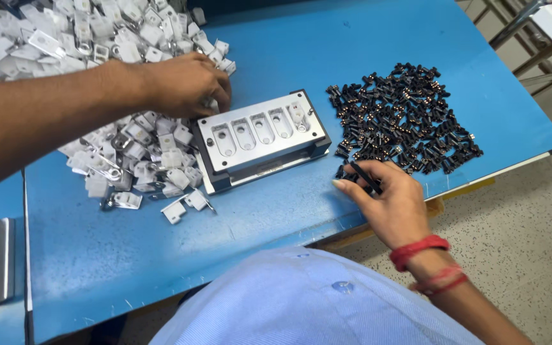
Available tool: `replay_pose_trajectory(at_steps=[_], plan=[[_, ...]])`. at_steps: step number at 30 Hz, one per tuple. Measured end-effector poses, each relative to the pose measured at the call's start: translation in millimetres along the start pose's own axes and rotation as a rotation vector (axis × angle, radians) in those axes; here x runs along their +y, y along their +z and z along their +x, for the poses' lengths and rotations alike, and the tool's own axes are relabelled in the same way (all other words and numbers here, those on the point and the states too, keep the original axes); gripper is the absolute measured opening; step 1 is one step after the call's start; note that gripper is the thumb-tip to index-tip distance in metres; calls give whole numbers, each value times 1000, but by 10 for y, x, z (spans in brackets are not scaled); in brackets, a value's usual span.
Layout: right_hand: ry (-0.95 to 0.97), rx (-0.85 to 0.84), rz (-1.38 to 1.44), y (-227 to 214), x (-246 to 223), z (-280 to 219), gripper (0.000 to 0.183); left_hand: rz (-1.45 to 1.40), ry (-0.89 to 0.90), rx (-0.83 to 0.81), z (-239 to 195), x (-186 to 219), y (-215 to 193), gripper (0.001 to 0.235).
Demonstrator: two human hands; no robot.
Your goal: The person repeatedly picks up white plastic electrical connectors and uses a small metal tool to insert or adjust internal components. The person places the connectors into a metal jig, manipulates them with the tool, and then removes them, continuing the cycle.
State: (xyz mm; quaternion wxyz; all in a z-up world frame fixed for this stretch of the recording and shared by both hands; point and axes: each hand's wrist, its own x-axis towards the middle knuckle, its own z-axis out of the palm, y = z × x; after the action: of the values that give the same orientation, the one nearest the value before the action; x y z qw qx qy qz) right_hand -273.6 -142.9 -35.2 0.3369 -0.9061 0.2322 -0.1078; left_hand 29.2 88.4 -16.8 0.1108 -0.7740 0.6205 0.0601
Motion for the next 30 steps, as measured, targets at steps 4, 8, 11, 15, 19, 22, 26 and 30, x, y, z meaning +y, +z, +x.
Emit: replay_pose_trajectory(at_steps=[4,8,11,15,19,22,26,30], plan=[[32,28,-251,100,-134,115,33,-16,-42,-41,-67,43,-59,31],[1,-4,-182,97,-180,237,26,43,-83,5,-231,94,-132,42],[-102,-82,70,4,-142,231,23,121,-185,64,-363,132,-131,46],[-65,-230,166,-58,-69,194,22,146,-321,200,-697,216,-36,45],[-151,-336,301,-53,15,173,21,-157,-607,297,-1033,581,32,35],[-216,-422,363,-111,74,224,20,-417,-719,673,-1012,1075,2,20],[-274,-501,364,-218,-29,341,19,-930,-688,1243,-809,1757,-177,18],[-339,-554,436,-370,-310,483,21,-1292,-802,1063,-506,2269,-423,20]])
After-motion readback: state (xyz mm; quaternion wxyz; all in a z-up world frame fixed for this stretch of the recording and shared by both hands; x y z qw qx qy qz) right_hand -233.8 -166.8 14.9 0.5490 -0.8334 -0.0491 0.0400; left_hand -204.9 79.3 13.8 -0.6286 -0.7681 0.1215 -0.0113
